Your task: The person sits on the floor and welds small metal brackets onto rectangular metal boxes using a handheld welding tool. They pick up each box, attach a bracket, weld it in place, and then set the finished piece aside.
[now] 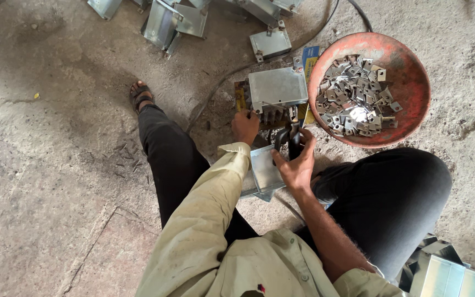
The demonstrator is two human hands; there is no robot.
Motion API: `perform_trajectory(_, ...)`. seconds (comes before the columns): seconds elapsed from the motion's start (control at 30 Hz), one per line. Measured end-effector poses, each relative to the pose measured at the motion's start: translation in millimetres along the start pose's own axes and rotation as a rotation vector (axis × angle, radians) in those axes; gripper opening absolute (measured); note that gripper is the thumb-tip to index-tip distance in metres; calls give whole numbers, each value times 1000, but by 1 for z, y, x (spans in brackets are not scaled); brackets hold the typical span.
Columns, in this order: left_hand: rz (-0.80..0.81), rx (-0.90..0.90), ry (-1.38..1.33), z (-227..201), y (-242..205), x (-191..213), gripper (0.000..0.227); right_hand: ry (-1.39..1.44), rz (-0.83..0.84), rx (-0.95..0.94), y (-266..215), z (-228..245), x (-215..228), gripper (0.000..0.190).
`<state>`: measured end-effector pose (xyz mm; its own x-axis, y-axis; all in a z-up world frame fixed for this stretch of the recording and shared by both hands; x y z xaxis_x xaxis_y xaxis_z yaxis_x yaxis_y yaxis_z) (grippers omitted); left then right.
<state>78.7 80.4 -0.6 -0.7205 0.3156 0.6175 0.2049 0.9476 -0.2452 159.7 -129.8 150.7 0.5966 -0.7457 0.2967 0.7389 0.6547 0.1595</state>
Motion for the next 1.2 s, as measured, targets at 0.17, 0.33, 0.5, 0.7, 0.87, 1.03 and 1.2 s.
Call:
perform_trajectory(0.17, -18, 1, 12, -3, -1, 4, 28, 17, 5, 17, 1, 2, -3, 78)
perform_trajectory(0.33, -7, 33, -5, -1, 1, 3, 25, 50, 4, 23, 2, 8, -4, 77)
perform_trajectory(0.5, 5, -16, -47, 5, 8, -5, 23, 139, 3, 7, 1, 8, -7, 79)
perform_trajectory(0.7, -58, -61, -3, 31, 30, -37, 26, 109, 4, 12, 1, 6, -5, 79)
perform_trajectory(0.87, -147, -50, 86, 45, 33, -39, 27, 119, 4, 27, 2, 8, -4, 80)
perform_trajectory(1.03, -60, -21, -76, 38, 23, -34, 22, 185, -6, -67, -1, -10, -6, 80)
perform_trajectory(1.2, -64, -75, -28, 24, 25, -28, 23, 62, -8, 73, 1, -6, -5, 80)
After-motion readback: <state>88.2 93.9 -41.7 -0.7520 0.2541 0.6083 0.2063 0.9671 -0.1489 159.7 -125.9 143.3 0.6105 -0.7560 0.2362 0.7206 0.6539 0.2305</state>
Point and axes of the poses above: each hand's wrist, its own y-axis towards the middle knuckle, its own x-axis out of the back of the hand, z = x × y, the point moved 9 cm from there along y, towards the middle knuckle, and after that the axes turned 9 degrees about y, right-handed, at the moved point
